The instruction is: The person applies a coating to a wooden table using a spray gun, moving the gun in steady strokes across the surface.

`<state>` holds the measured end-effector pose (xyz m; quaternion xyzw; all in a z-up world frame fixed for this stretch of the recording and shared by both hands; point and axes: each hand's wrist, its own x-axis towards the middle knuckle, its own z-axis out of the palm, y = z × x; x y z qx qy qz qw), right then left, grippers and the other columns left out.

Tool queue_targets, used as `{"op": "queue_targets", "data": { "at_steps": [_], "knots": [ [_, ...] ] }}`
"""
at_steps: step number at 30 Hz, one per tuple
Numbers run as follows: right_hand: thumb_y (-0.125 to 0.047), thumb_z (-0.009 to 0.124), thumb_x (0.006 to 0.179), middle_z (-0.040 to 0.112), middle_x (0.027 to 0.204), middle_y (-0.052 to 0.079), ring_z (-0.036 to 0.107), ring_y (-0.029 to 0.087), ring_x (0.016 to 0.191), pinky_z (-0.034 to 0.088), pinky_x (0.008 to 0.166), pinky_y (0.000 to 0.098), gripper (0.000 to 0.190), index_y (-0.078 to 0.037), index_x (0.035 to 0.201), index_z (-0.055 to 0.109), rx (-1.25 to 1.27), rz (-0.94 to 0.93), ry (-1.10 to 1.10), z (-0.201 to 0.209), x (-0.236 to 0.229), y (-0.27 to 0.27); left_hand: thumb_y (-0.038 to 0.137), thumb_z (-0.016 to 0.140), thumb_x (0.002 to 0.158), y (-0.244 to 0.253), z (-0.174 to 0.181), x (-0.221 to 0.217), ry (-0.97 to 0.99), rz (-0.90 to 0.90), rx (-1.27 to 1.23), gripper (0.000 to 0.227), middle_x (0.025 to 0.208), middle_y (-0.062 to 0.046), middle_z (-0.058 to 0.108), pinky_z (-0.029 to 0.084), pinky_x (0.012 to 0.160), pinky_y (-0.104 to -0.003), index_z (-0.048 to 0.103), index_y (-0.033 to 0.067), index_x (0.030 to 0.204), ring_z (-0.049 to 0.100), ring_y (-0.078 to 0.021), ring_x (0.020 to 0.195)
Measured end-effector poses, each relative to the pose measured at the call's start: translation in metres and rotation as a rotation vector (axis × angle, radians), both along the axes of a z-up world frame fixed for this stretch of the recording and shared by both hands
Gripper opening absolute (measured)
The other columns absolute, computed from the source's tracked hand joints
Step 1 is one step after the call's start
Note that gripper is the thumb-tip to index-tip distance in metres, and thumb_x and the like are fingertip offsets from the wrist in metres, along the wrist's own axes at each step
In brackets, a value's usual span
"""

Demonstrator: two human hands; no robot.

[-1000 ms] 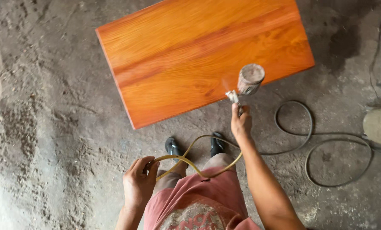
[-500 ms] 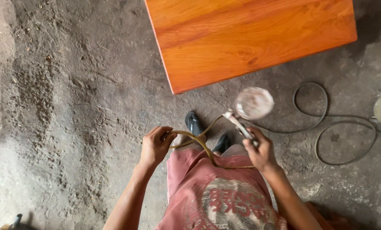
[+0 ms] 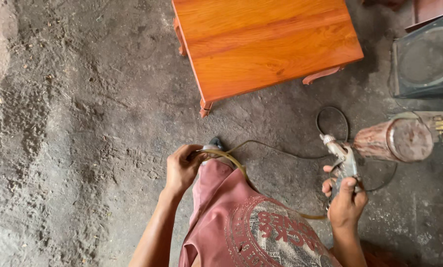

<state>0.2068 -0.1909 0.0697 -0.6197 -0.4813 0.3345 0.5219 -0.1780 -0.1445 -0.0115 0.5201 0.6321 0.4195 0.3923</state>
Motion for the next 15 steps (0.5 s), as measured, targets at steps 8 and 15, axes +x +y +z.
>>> {"op": "queue_targets", "data": {
  "at_steps": [8, 15],
  "knots": [
    [-0.045, 0.041, 0.115, 0.067, 0.115, 0.022, 0.058, 0.018, 0.069, 0.044, 0.058, 0.0302, 0.054, 0.007, 0.128, 0.052, 0.024, -0.173, 0.024, 0.029, -0.055, -0.126, 0.014, 0.084, 0.083, -0.053, 0.016, -0.051, -0.062, -0.077, 0.001, 0.025, 0.086, -0.01, 0.074, 0.056, 0.067, -0.028, 0.075, 0.0016, 0.102, 0.068, -0.0131, 0.073],
    [-0.046, 0.042, 0.118, 0.067, 0.111, 0.022, 0.055, 0.019, 0.069, 0.04, 0.058, 0.0308, 0.056, 0.009, 0.122, 0.055, 0.055, -0.385, -0.001, 0.048, -0.143, -0.171, 0.017, 0.082, 0.087, -0.055, 0.017, -0.098, -0.111, -0.159, 0.007, 0.021, 0.084, -0.011, 0.075, 0.055, 0.065, -0.03, 0.074, 0.0005, 0.099, 0.067, -0.0142, 0.07]
  ]
}}
